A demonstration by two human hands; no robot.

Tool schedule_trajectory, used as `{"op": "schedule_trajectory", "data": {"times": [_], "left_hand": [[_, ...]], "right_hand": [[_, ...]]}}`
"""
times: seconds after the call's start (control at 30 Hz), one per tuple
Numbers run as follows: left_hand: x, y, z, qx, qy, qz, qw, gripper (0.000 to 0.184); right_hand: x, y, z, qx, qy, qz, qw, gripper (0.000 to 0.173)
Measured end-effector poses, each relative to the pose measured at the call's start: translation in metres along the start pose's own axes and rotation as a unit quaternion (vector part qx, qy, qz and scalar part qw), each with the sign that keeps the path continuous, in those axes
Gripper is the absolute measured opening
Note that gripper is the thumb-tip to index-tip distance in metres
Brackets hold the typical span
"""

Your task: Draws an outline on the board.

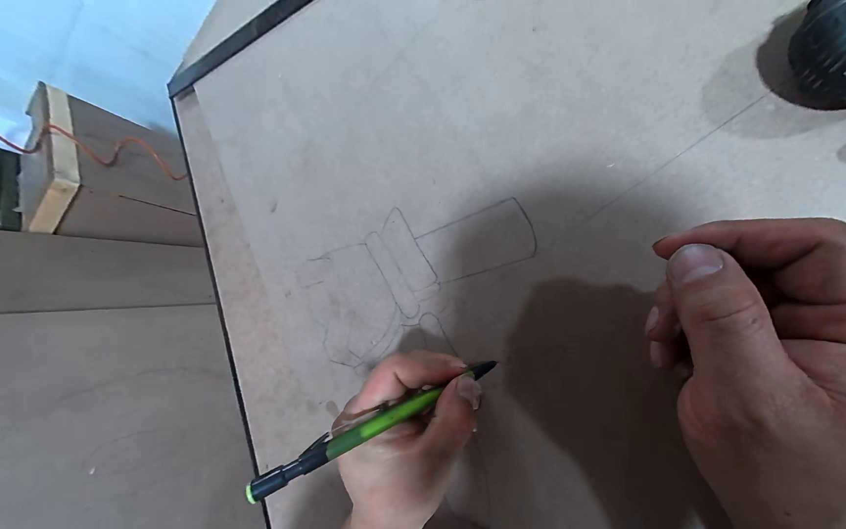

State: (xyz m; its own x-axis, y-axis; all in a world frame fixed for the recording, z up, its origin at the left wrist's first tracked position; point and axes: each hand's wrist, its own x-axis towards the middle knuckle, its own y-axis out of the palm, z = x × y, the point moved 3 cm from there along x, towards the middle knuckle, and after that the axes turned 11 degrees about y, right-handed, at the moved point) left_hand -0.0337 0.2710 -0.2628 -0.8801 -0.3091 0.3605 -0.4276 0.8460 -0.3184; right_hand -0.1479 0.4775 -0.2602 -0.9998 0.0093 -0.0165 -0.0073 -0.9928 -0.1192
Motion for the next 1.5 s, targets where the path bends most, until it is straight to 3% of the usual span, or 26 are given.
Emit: {"op": "schedule_trajectory", "data": {"times": [0.63,0.9,1.07,1.2,1.5], "left_hand": [[0.002,0.001,0.001,-0.016,-0.006,0.025,1.0,0.013],[0.008,-0.007,0.008,-0.136,0.012,-0.083,0.987,0.015],[0.036,-0.024,0.02,-0.074,-0.056,-0.025,0.995,0.014],[0.056,-0.021,0.027,-0.027,-0.014,0.008,1.0,0.003],[0.05,-0.022,0.029,-0.031,-0.001,0.003,1.0,0.007]], "right_hand": [[-0.001,-0.001,0.001,-0.002,-0.009,-0.005,1.0,0.015],[0.0,-0.001,-0.001,0.007,-0.011,-0.001,1.0,0.015],[0.0,0.0,-0.002,0.015,0.003,0.004,1.0,0.015],[0.0,-0.001,-0.002,0.01,0.003,-0.003,1.0,0.015],[0.0,-0.001,-0.004,0.013,0.01,-0.003,1.0,0.016]]}}
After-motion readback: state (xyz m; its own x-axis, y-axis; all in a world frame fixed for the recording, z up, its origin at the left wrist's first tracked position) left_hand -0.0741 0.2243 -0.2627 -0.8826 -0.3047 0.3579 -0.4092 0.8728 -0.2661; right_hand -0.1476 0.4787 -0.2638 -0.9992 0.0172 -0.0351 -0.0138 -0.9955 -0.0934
